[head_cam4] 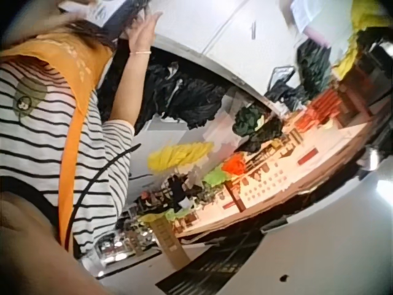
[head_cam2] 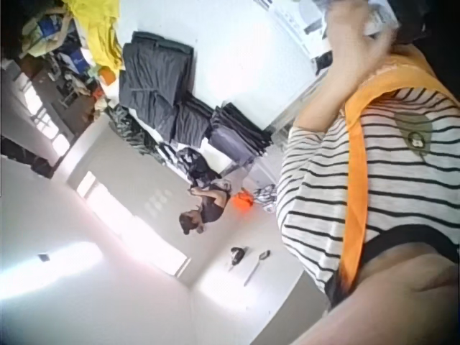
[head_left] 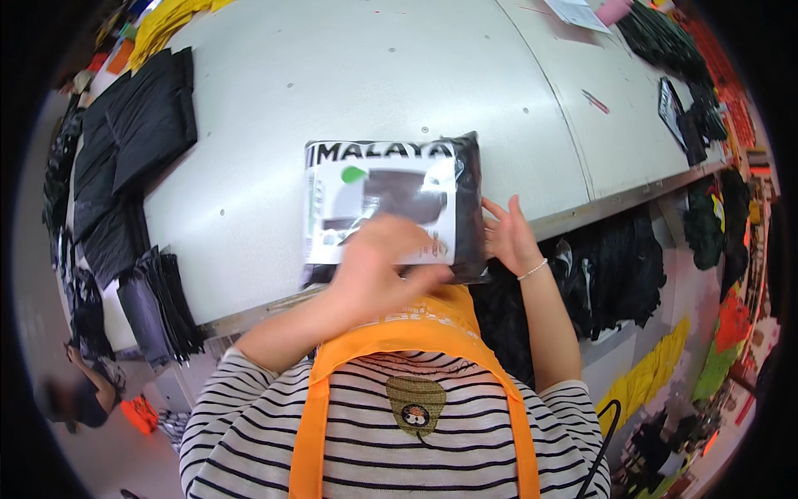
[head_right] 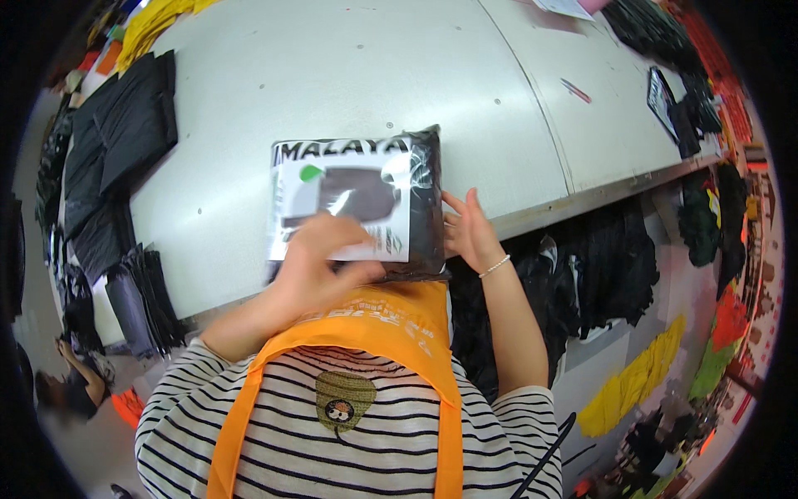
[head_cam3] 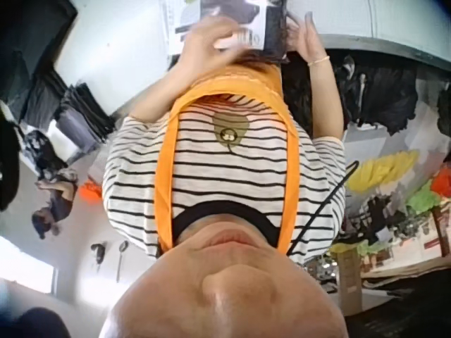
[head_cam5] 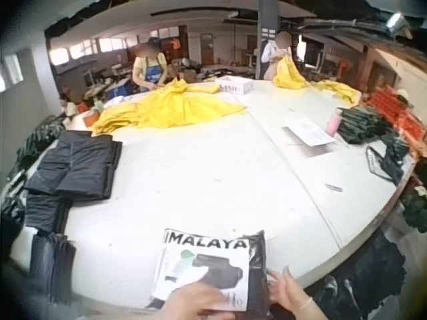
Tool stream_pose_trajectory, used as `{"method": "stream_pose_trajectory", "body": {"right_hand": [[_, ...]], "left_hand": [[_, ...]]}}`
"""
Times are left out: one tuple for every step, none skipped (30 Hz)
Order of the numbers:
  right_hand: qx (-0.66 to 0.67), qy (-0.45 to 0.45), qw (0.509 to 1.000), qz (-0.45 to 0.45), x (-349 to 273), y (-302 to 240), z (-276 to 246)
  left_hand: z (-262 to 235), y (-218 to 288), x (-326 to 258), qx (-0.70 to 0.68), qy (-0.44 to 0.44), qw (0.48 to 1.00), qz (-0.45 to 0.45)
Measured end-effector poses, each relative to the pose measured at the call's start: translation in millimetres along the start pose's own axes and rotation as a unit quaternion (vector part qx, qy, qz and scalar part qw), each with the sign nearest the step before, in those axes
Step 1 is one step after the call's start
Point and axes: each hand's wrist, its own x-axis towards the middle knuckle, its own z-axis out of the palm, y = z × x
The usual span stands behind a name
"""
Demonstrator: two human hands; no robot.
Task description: The person folds a black jacket on a white table. They smooth the fabric, fold the sleeves inward, fold the sides, and then fold the jacket in half before placing it on a stack of similar jackets.
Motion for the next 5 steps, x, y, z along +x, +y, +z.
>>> {"method": "stream_pose_trajectory", "body": {"right_hand": [[-0.148, 0.067, 0.986, -0.042, 10.4, 10.7, 8.2], [-0.295, 0.127, 0.943, -0.084, 25.4, 27.1, 8.8], [-0.443, 0.173, 0.851, -0.223, 60.2, 60.3, -30.6], [-0.5, 0.197, 0.798, -0.275, 72.4, 69.5, -35.2], [-0.504, 0.19, 0.787, -0.301, 74.0, 69.8, -26.2]], "left_hand": [[7.4, -25.9, -8.5, 0.105, 0.096, 0.986, -0.084], [14.0, -60.9, -17.7, 0.206, 0.19, 0.944, -0.171], [19.6, -111.7, -39.9, 0.265, 0.263, 0.902, -0.217], [26.3, -146.1, -69.9, 0.252, 0.27, 0.875, -0.313], [29.3, -165.5, -93.1, 0.092, 0.212, 0.854, -0.467]]}}
